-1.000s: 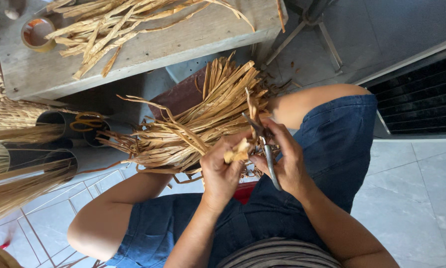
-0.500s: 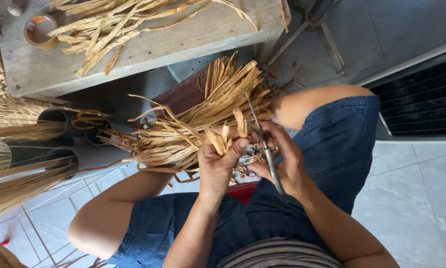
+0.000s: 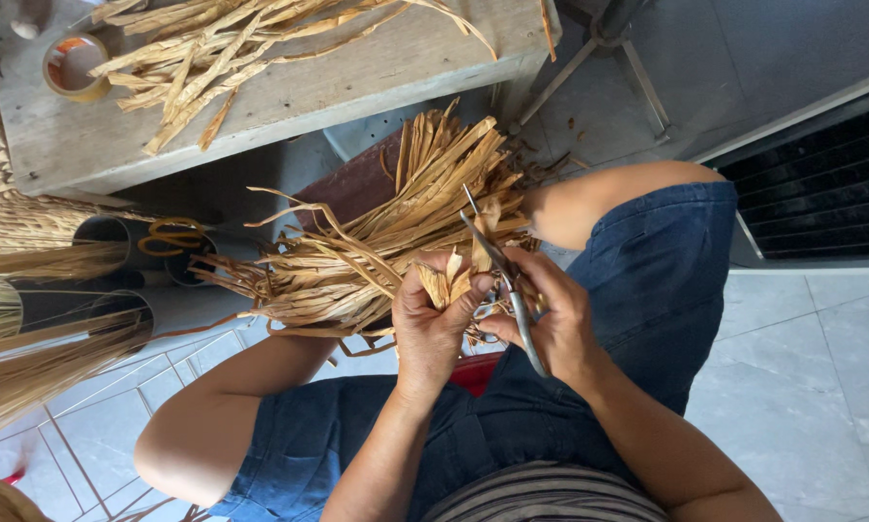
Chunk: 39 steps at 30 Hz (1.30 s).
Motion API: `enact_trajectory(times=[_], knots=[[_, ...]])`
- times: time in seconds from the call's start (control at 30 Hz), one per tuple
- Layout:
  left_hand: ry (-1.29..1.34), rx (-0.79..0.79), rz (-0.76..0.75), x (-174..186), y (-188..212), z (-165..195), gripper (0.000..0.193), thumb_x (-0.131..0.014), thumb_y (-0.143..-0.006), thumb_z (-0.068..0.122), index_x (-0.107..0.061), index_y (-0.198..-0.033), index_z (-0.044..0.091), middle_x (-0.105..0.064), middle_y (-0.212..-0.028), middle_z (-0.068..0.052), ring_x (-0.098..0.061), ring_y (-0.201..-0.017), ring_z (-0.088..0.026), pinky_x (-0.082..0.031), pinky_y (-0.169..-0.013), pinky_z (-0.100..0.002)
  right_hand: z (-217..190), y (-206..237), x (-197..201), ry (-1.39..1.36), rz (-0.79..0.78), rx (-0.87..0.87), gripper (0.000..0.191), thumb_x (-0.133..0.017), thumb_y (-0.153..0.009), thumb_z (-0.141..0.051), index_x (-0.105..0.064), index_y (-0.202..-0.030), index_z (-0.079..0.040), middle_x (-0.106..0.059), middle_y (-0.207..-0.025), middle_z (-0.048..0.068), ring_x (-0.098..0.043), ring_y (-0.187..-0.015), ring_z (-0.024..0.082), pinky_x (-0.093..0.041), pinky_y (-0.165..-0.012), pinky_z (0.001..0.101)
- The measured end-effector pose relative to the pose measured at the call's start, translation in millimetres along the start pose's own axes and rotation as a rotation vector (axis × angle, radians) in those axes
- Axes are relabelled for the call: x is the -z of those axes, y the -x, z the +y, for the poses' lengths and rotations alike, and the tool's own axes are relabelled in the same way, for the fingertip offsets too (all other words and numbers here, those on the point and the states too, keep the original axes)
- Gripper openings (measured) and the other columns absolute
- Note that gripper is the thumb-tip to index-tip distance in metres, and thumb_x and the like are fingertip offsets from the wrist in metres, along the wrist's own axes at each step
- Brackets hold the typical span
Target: The person sits on a low stool with a bundle of dried palm-like leaves across their lap. They sort through the bundle, pull out individual leaves, and use scissors to trim off the hard stem ends and damaged parts, letting the cut pieces fall, and place trimmed leaves on the table.
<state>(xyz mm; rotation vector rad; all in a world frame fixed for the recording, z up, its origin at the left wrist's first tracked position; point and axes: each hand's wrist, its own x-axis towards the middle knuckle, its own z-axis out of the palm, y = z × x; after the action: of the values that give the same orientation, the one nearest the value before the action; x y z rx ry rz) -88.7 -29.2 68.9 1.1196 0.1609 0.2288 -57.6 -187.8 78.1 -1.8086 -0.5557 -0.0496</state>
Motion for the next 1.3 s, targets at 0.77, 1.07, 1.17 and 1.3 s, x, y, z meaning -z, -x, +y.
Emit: enact_trajectory(times=[0.77,1.07,1.17,1.3], knots=[[-1.032,-0.670,0.198,37,-22,125,0.027,-0.074,-0.092,0.004,-0.064,-0.117,0.005,-0.072,-0.113,-0.012,-0.069,-0.101,-0.024,-0.055,-0.090,-0.037,49,-3,19,-0.426,0.319,-0.379,0.029,-0.063,-0.102,-0.013,-0.060,-0.129,-0.002,-0.059,-0.079,0.001,-0.052,-0.061,0.007,-0.045,-0.054,0.0231],[-1.428,-0.075,-0.301,21,-93,-62,0.014,-0.072,-0.089,0.006,-0.071,-0.103,0.009,-0.070,-0.107,-0.014,-0.073,-0.072,-0.032,-0.061,-0.059,-0.042,67,3,14,-0.445,0.325,-0.416,0.028,-0.065,-0.101,-0.012,-0.062,-0.128,-0.004,-0.059,-0.079,0.001,-0.052,-0.059,0.008,-0.045,-0.053,0.0229],[-1.552,0.006,-0.306,25,-95,-98,0.015,-0.070,-0.091,0.008,-0.067,-0.105,0.006,-0.065,-0.113,-0.020,-0.073,-0.072,-0.035,-0.062,-0.055,-0.043,70,2,16,-0.444,0.323,-0.440,0.027,-0.064,-0.101,-0.013,-0.062,-0.126,-0.003,-0.059,-0.077,0.002,-0.053,-0.058,0.008,-0.046,-0.051,0.0236],[-1.455,-0.085,-0.206,34,-93,-97,0.022,-0.078,-0.082,0.023,-0.069,-0.096,0.009,-0.070,-0.113,-0.018,-0.073,-0.077,-0.036,-0.059,-0.064,-0.048,72,0,17,-0.432,0.313,-0.422,0.026,-0.062,-0.103,-0.015,-0.062,-0.125,-0.002,-0.059,-0.078,0.002,-0.053,-0.058,0.008,-0.045,-0.053,0.0232]])
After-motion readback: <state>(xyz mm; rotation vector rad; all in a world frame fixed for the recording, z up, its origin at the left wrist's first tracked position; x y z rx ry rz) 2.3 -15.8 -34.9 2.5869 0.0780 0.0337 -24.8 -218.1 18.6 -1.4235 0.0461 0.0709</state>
